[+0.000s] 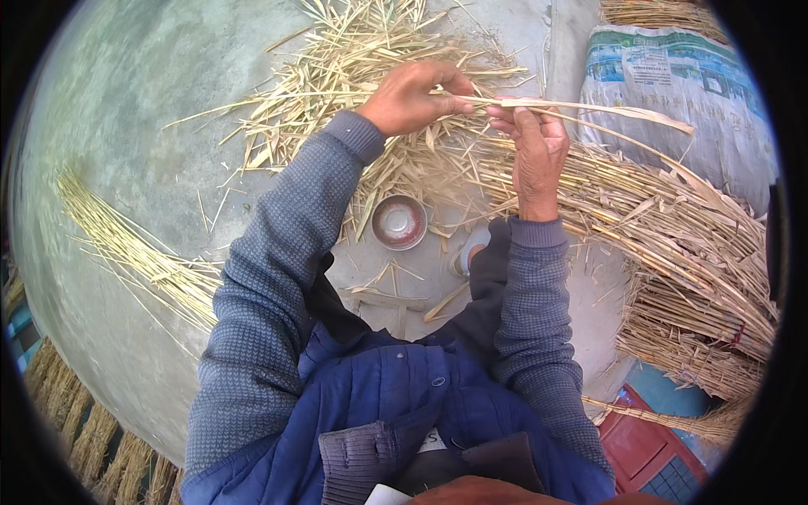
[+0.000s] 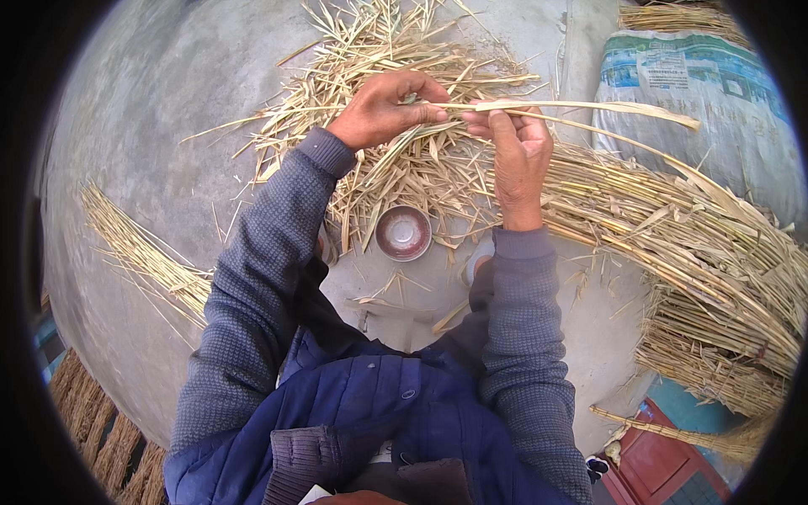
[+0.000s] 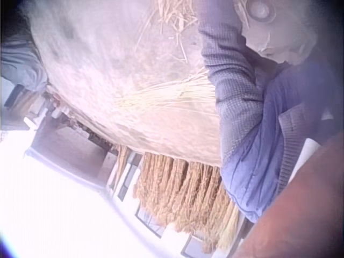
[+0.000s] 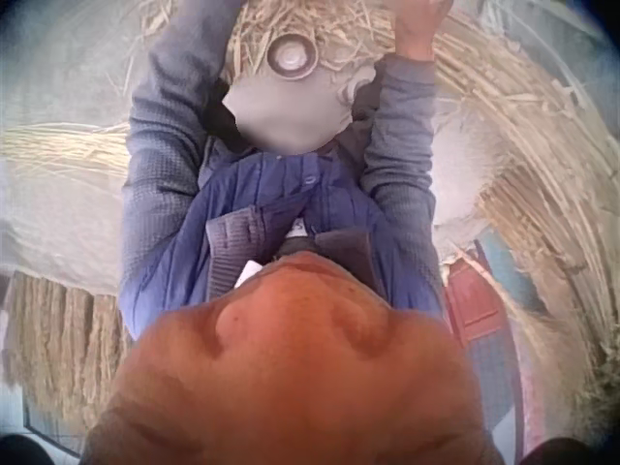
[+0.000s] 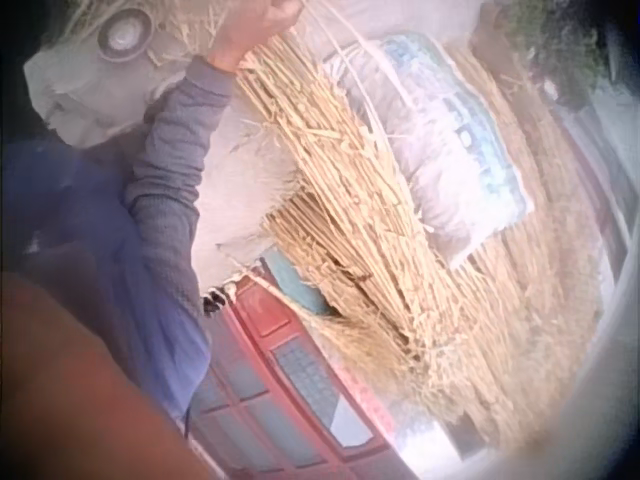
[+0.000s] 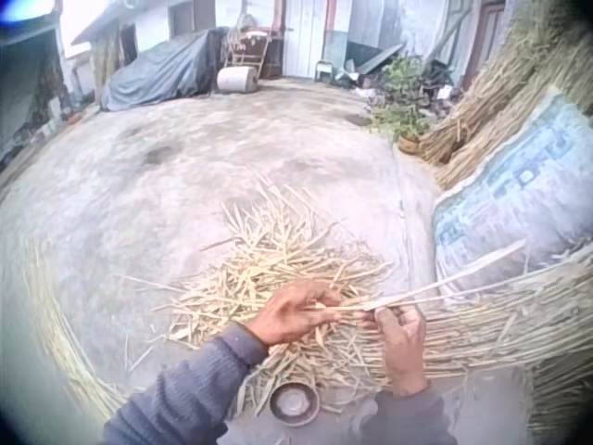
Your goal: The person sits on the floor and repeatedly pulls thin strips from dried straw stalks by hand. The separated strips are placed into a pile on the left, while the remaining stalks are set aside on the right.
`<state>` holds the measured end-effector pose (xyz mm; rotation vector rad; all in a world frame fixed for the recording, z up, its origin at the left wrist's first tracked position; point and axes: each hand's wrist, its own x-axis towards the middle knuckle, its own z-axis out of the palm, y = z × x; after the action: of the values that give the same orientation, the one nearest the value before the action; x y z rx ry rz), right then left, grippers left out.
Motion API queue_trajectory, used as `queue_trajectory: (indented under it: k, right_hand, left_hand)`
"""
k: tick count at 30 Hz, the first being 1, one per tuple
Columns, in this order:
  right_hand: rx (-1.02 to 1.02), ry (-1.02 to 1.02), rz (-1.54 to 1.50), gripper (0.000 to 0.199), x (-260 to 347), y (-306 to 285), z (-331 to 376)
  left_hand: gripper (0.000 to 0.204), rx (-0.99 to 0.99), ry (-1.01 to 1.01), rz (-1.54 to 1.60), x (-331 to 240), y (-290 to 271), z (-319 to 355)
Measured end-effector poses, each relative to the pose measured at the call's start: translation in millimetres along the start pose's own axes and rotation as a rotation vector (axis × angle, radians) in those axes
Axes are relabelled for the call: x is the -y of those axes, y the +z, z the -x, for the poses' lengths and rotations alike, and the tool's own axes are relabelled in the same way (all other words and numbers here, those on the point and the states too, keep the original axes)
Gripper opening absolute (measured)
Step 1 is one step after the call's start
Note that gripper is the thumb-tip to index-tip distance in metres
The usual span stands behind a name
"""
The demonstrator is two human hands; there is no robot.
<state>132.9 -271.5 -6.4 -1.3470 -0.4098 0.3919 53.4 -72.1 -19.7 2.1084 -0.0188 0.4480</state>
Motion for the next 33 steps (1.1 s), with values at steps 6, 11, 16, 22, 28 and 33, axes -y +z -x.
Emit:
queue_trajectory:
  k: [6,11,16,22,28,33]
  right_hand:
    - [0.016,0.026,-0.024,0.015,7.6,-0.1,-0.5]
    - [0.036,0.047,-0.043,0.017,9.1,-6.8,-1.3]
    - [0.053,0.09,-0.003,0.017,12.1,-10.1,-1.6]
    - [0.03,0.089,0.0,0.012,7.7,-7.6,-0.8]
    - [-0.012,0.106,0.043,0.011,-1.8,-9.4,0.0]
    - [-0.075,0.126,0.028,0.008,-8.7,-20.4,-1.9]
  left_hand:
    - [0.023,0.058,-0.384,0.3,-7.6,-1.5,-0.1]
    - [0.022,0.03,-0.425,0.405,-13.3,5.7,-2.6]
    - [0.019,-0.02,-0.436,0.52,-10.0,9.6,0.3]
    - [0.021,-0.008,-0.187,0.201,-11.2,20.3,4.2]
    - [0.019,-0.146,-0.341,0.527,-10.9,9.6,-6.4]
    - [0.019,-0.507,-0.334,0.568,26.2,-47.6,-10.6]
